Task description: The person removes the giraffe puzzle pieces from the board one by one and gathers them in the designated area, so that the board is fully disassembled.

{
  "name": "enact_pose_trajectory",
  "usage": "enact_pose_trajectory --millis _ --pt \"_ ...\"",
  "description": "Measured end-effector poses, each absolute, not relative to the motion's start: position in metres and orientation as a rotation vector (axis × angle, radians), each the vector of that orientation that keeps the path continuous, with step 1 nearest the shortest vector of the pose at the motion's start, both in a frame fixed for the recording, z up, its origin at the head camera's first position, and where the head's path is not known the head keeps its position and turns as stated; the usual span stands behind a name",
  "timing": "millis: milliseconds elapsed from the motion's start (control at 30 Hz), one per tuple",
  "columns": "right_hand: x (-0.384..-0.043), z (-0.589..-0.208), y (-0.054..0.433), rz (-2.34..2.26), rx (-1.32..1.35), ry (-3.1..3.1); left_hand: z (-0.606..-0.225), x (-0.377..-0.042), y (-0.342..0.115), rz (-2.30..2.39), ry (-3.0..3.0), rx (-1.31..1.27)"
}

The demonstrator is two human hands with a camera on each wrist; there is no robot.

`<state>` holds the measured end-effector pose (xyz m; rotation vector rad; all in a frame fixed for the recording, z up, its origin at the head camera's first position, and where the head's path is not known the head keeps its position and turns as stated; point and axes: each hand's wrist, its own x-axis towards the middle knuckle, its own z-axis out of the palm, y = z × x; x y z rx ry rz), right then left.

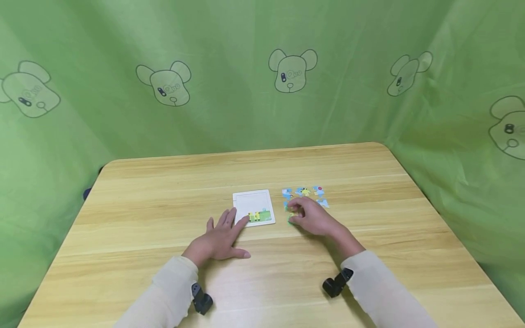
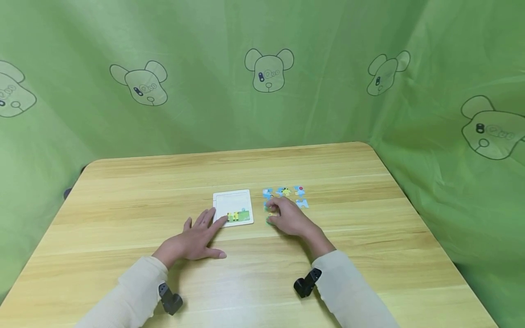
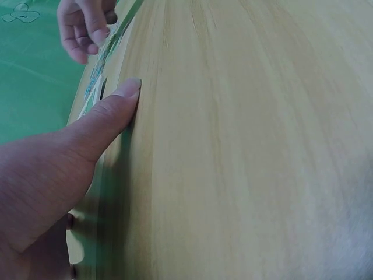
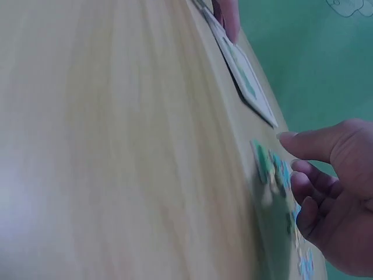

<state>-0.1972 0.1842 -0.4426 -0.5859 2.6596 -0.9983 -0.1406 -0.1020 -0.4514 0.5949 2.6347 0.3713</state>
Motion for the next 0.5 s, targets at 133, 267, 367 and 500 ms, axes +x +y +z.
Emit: enact_pose_trajectory --millis 133,267,367,500 --pt "-0.199 -0.438 0.173 -1.014 -0.589 2.655 -0.452 -0.14 -0.102 0.377 2.639 0.585" --pt "-0.201 -0.437 0.159 -1.005 -0.64 2.663 -0.452 -0.14 -0.101 0.38 2.637 0.575" --pt "-0.203 -0.438 0.149 -0.984 -0.68 2.663 -0.452 -0.141 -0.101 0.373 2.636 0.574" --pt "-0.205 -0.437 0.132 -0.94 -0.716 2.654 -0.451 -0.141 -0.101 0.356 2.639 0.584"
